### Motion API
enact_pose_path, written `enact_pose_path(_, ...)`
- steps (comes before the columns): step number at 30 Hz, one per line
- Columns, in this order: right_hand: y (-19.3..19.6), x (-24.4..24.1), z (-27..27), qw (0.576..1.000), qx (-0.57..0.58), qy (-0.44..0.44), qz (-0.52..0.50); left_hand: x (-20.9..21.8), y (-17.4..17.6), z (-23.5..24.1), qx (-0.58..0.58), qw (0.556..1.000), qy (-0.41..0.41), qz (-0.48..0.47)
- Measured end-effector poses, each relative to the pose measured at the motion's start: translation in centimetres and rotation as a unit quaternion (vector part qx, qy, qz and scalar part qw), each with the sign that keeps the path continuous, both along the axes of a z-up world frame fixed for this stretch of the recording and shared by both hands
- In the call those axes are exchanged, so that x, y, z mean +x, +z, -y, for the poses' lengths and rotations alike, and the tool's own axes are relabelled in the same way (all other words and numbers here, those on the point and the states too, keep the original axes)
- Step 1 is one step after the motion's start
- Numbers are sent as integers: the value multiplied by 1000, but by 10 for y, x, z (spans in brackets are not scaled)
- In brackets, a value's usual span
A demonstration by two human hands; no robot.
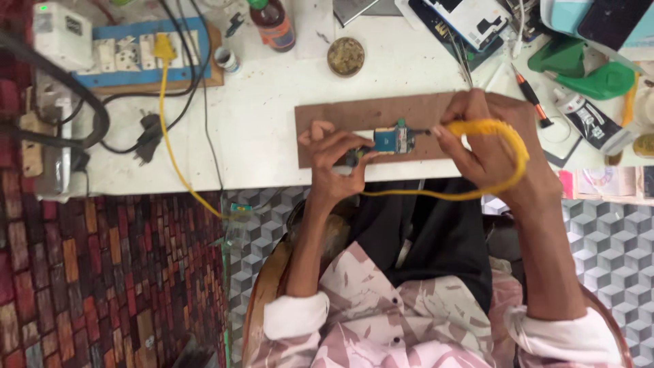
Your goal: The person uses a soldering iron and a small screwdriver to work on a blue circuit board placed on a wooden board. They repeatedly apply the soldering iron to various points on the board while holding it steady with the screwdriver. The workspace is cluttered with tools and electronic components.
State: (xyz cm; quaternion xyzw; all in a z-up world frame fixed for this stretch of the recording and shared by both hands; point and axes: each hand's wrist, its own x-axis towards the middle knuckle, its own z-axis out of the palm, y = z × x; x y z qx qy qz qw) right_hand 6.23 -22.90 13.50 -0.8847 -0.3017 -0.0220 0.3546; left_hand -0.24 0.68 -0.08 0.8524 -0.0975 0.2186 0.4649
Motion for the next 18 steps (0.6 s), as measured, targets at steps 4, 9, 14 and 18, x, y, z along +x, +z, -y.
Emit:
enact_pose_path(4,1,-9,-2,996,-57,-2,62,7,-13,0,-103,992,-42,-54)
enact_pose_path(9,-13,-11,-5,987,-83,-37,136,6,-12,-3,-13,999,-22,37)
enact_pose_path(14,-31,-31,-8,988,-28,-26,150,5,-4,-2,14,999,-9,47)
enact_pose_path(18,-38,-49,-12,983,-11,-30,183,0,-5,-3,16,997,-11,76)
